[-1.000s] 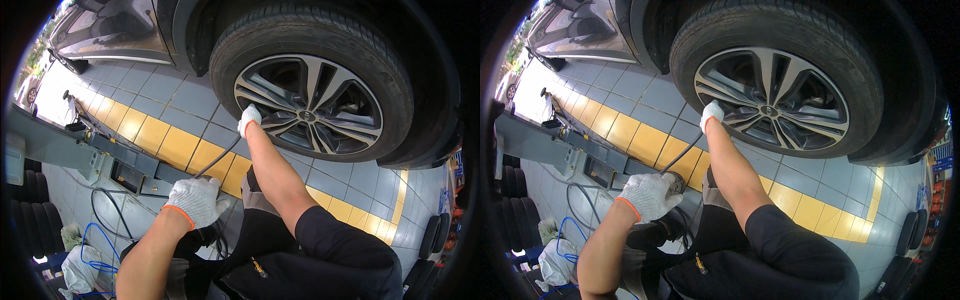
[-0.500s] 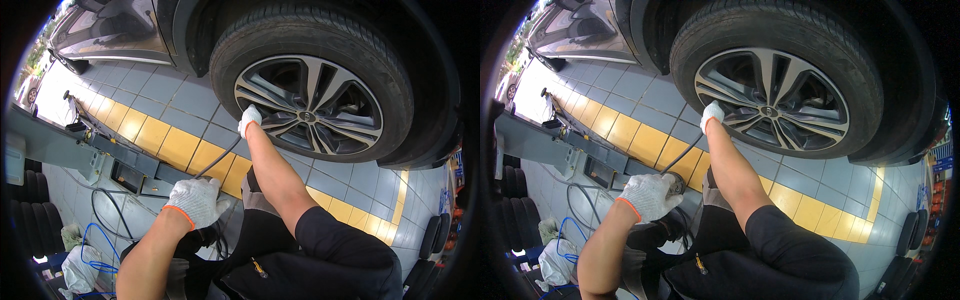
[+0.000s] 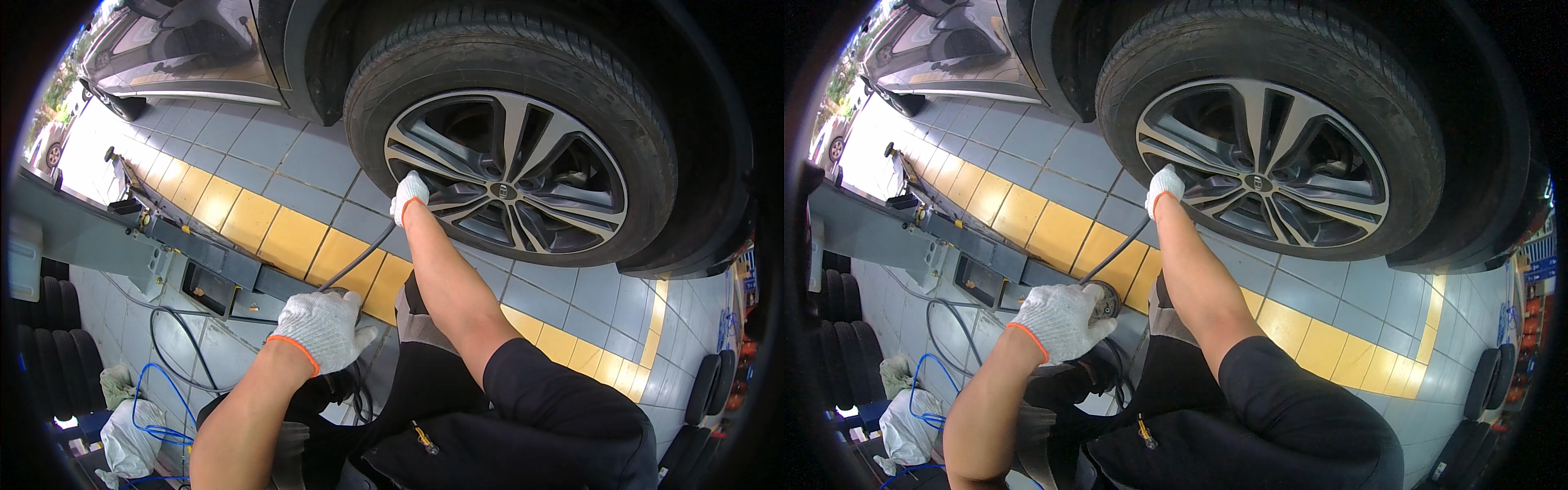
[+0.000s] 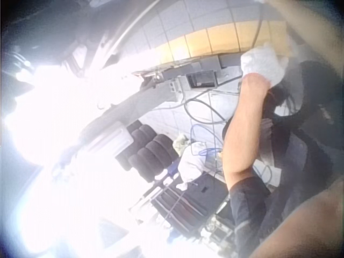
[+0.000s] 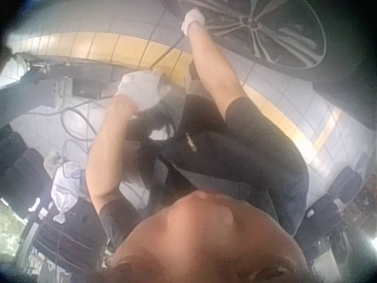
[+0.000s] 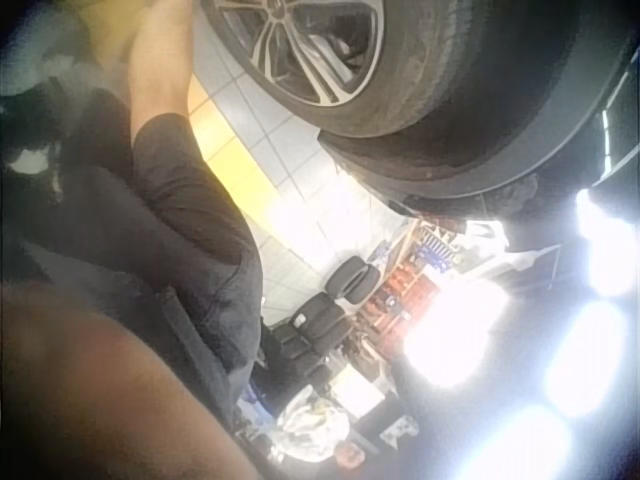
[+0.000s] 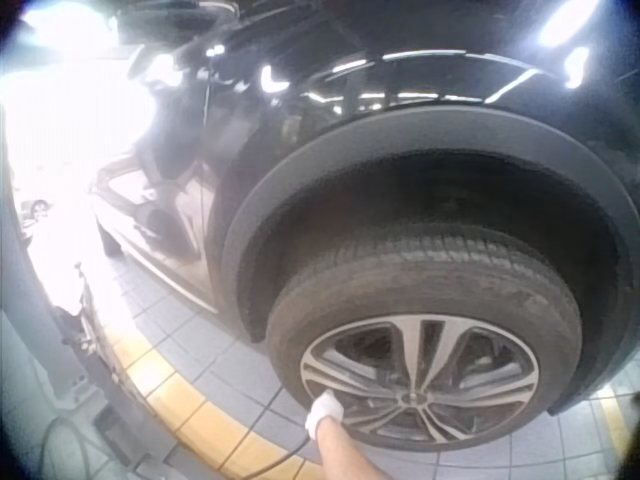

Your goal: The person walks through a garage, retrieves an air hose from a compressor, and inflates two car tires. They connect the hose to each tire valve, hold it in place while air flows, then disconnect and move to the next tire.

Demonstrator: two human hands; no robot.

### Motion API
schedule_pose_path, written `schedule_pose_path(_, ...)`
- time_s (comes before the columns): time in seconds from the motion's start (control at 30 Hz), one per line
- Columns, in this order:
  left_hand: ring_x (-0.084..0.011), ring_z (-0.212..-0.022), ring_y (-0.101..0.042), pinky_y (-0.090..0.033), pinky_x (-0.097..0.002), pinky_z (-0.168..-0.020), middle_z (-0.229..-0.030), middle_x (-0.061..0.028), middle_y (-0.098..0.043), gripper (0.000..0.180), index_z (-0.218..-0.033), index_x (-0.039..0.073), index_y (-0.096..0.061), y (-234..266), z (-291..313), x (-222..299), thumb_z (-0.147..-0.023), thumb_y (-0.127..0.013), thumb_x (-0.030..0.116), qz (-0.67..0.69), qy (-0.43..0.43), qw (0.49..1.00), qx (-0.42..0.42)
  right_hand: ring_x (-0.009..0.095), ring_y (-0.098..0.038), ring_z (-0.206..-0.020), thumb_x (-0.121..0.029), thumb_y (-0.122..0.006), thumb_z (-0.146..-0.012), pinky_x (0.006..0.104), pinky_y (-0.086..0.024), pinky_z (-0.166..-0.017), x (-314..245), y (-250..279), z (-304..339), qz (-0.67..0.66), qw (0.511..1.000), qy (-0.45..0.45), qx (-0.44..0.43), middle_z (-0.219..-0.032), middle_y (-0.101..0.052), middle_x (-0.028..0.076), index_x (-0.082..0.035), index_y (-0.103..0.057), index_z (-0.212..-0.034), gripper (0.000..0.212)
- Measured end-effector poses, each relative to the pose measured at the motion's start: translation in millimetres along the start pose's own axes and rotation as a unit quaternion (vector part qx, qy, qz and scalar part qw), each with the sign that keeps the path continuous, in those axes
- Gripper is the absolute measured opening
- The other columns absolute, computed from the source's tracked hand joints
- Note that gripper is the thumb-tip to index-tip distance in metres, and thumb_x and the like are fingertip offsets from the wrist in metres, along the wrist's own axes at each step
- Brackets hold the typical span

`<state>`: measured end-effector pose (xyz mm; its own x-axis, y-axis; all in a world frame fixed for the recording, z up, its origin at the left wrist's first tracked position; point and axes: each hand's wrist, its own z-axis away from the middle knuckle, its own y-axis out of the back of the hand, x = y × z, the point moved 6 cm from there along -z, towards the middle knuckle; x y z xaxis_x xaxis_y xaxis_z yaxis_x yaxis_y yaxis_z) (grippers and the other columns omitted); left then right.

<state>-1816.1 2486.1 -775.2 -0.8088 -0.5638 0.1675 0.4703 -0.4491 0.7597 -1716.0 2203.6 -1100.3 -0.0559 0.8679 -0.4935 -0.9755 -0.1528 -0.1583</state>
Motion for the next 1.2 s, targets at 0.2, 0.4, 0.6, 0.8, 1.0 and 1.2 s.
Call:
schedule_pose_path(0.2,-0.0384,-0.11,-0.074,-0.058,-0.0497,-0.096,-0.112,-0.0222,-0.076,0.058,-0.122,-0.001,-0.066,0.2,-0.8,0.5,-0.105,-0.056,0.054,-0.001,0.01,1.0,-0.019,0.028,-0.074,-0.075,-0.063,-0.054,-0.101,0.0429,-0.052,-0.062,7.3,-4.5,-29.4,-0.064,0.998,0.0,-0.017,-0.09,-0.075,0.013,-0.01,-0.068,-0.117,0.057)
schedule_pose_path(0.4,-0.0382,-0.11,-0.074,-0.058,-0.0497,-0.095,-0.113,-0.0217,-0.076,0.057,-0.121,0.0,-0.066,1.7,0.2,1.5,-0.105,-0.056,0.054,-0.005,-0.001,1.0,-0.001,0.03,-0.077,-0.085,-0.063,-0.054,-0.101,0.044,-0.057,-0.071,2.3,-0.9,-7.5,0.005,1.0,0.014,-0.011,-0.101,-0.077,0.015,-0.008,-0.066,-0.129,0.063)
schedule_pose_path(0.6,-0.038,-0.11,-0.075,-0.058,-0.0497,-0.095,-0.113,-0.0213,-0.076,0.056,-0.121,0.0,-0.065,1.4,-0.2,1.8,-0.104,-0.057,0.053,-0.008,0.011,1.0,-0.014,0.033,-0.078,-0.09,-0.064,-0.053,-0.1,0.0445,-0.059,-0.077,-2.4,-0.6,18.5,0.012,1.0,0.008,0.003,-0.11,-0.078,0.019,-0.006,-0.064,-0.132,0.067)
schedule_pose_path(0.8,-0.0378,-0.109,-0.075,-0.058,-0.0498,-0.095,-0.112,-0.0206,-0.076,0.055,-0.123,0.001,-0.066,1.6,0.2,2.3,-0.103,-0.059,0.052,-0.006,-0.001,1.0,0.003,0.032,-0.077,-0.088,-0.064,-0.053,-0.101,0.0454,-0.058,-0.075,0.6,-2.1,1.3,0.012,1.0,0.011,-0.023,-0.113,-0.077,0.02,-0.004,-0.062,-0.133,0.068)
schedule_pose_path(1.0,-0.0431,-0.109,-0.074,-0.058,-0.0527,-0.095,-0.11,-0.0248,-0.077,0.059,-0.122,-0.001,-0.068,-0.7,-0.9,0.2,-0.103,-0.06,0.054,0.013,0.003,1.0,0.008,0.031,-0.073,-0.079,-0.062,-0.054,-0.101,0.046,-0.055,-0.068,-1.6,-1.6,8.0,0.029,0.999,0.027,0.0,-0.101,-0.075,0.017,-0.005,-0.064,-0.129,0.064)
schedule_pose_path(1.2,-0.0384,-0.107,-0.075,-0.059,-0.0506,-0.093,-0.113,-0.0207,-0.076,0.055,-0.121,0.001,-0.066,0.1,-1.1,1.6,-0.103,-0.061,0.052,-0.006,0.007,1.0,-0.007,0.035,-0.064,-0.137,-0.063,-0.047,-0.105,0.0432,-0.051,-0.111,-3.4,-3.4,36.0,-0.006,0.999,-0.008,-0.047,-0.152,-0.064,0.02,-0.006,-0.059,-0.145,0.07)
